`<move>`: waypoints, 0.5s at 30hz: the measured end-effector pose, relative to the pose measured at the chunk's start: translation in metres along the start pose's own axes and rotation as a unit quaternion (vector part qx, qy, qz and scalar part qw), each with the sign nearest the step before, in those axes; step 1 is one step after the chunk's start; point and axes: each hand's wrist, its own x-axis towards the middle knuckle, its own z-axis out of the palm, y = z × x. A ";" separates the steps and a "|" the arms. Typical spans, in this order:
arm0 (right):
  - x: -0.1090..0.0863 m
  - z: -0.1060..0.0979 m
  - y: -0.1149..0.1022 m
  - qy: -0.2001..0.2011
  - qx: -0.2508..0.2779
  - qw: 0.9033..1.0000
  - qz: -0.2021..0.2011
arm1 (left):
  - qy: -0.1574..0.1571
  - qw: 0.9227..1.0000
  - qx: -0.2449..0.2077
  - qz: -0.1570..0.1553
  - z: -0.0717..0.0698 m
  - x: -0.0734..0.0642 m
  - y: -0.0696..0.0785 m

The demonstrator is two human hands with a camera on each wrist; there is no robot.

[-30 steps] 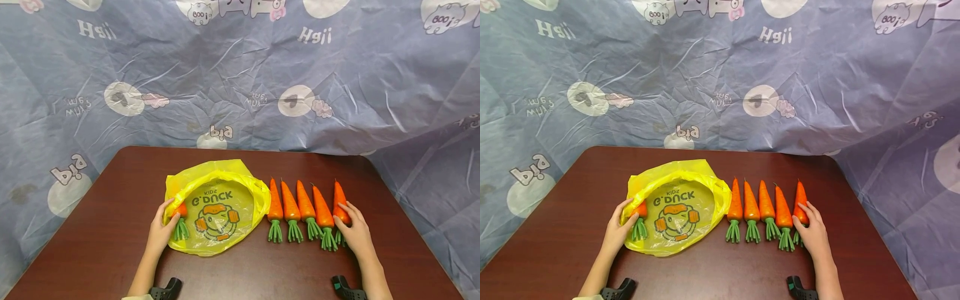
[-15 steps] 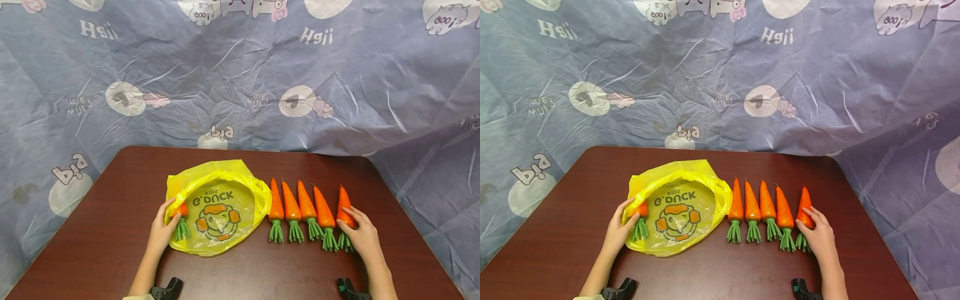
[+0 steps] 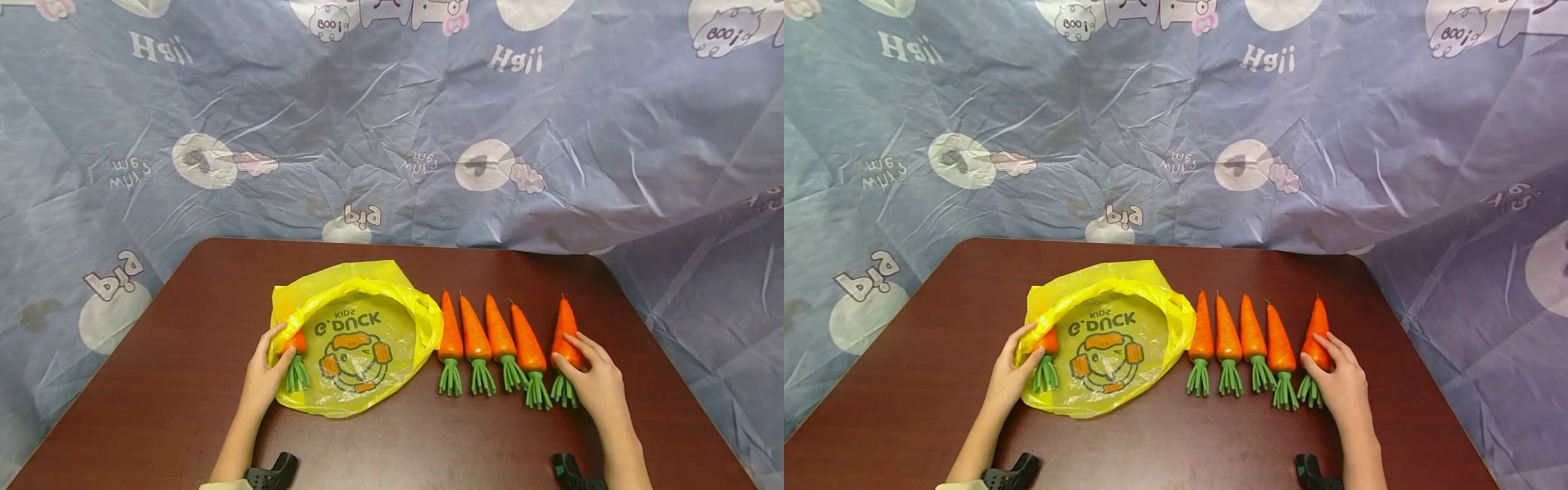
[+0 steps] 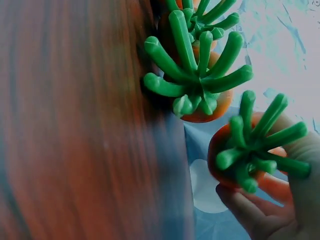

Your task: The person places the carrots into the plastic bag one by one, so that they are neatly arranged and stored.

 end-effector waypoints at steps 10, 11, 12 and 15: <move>-0.003 0.008 -0.019 0.028 0.110 0.994 -0.004 | -0.003 1.000 -0.009 0.007 0.000 -0.001 0.000; -0.004 0.009 -0.021 0.028 0.113 0.993 -0.005 | -0.002 1.000 -0.010 0.006 0.000 -0.001 0.000; -0.004 0.010 -0.022 0.027 0.118 0.993 -0.008 | -0.002 1.000 -0.010 0.004 0.000 0.000 0.000; -0.005 0.012 -0.029 0.023 0.126 0.992 -0.014 | -0.002 1.000 -0.007 0.004 0.000 0.000 0.001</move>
